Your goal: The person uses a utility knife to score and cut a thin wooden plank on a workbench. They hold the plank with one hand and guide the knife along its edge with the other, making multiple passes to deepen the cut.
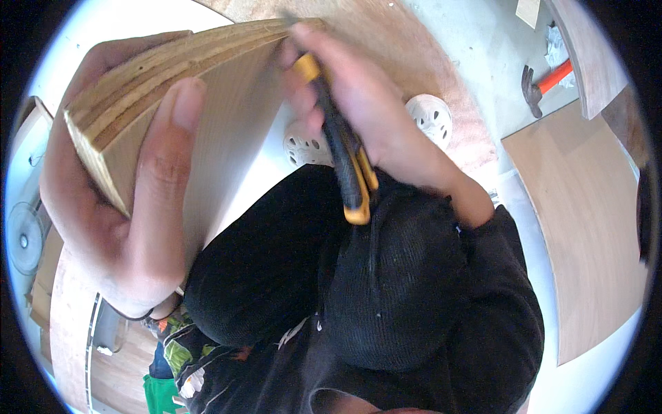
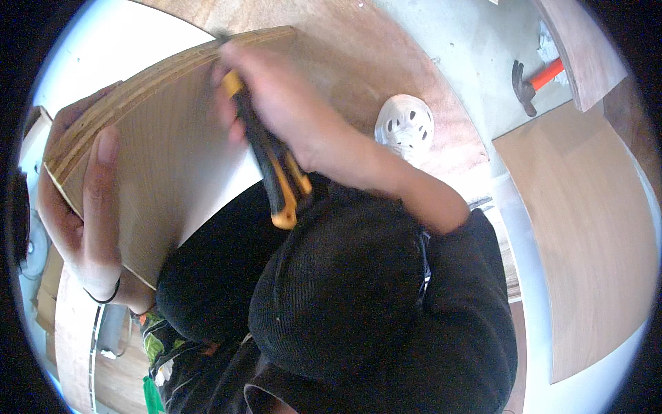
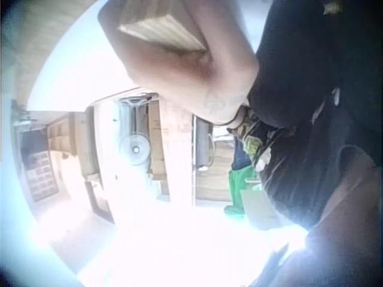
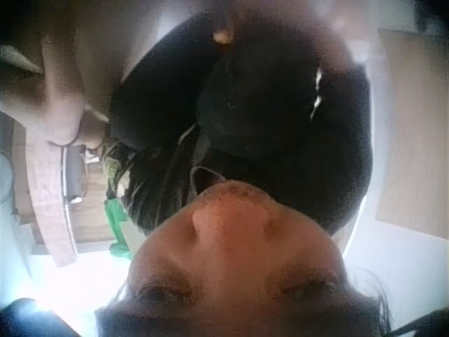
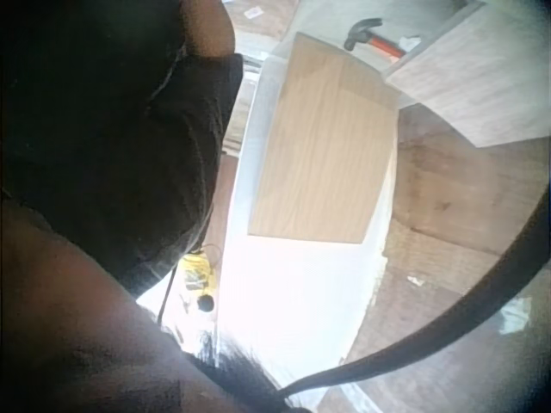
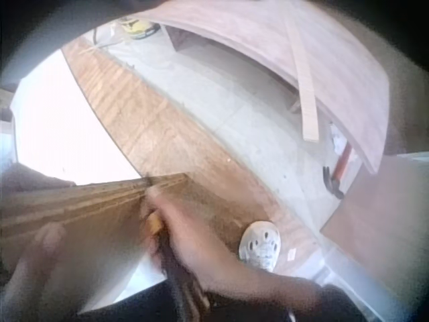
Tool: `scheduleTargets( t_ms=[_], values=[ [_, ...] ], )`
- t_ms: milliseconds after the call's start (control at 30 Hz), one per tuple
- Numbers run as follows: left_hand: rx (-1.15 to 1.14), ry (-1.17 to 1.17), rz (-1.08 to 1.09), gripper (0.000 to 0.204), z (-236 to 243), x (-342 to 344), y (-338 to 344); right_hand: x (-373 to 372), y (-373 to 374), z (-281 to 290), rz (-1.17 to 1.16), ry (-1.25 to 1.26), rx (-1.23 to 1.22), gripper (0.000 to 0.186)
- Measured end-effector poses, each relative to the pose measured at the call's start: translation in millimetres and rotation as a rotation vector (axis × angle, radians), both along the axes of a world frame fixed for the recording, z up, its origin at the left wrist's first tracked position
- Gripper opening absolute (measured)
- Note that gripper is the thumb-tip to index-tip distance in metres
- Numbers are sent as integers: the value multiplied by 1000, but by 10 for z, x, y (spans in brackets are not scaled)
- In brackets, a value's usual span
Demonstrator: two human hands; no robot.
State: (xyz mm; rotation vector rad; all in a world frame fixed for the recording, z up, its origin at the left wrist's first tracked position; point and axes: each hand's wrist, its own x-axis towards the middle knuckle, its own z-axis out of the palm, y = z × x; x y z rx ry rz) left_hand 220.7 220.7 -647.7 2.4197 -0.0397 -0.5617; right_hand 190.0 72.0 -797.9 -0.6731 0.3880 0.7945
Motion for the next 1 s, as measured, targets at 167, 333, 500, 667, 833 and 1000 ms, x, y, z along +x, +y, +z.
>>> scheduleTargets(
  t_ms=[167,333,500,667,833,1000],
  values=[
    [11,11,-54,23,28,31,24,19,-59,-225,-81,88,-16,31],
    [6,22,-81,23,43,43,35,-20,94,-371,5,179,-65,32],
    [33,33,-110,24,57,61,38,-28,105,-389,35,141,-66,33],
    [48,46,-66,24,76,57,11,3,66,-389,63,108,-39,33],
    [50,47,-74,25,84,72,12,44,50,-358,113,75,-98,32],
    [51,17,-27,25,57,34,-17,61,77,-323,92,66,-118,32]
  ],
)
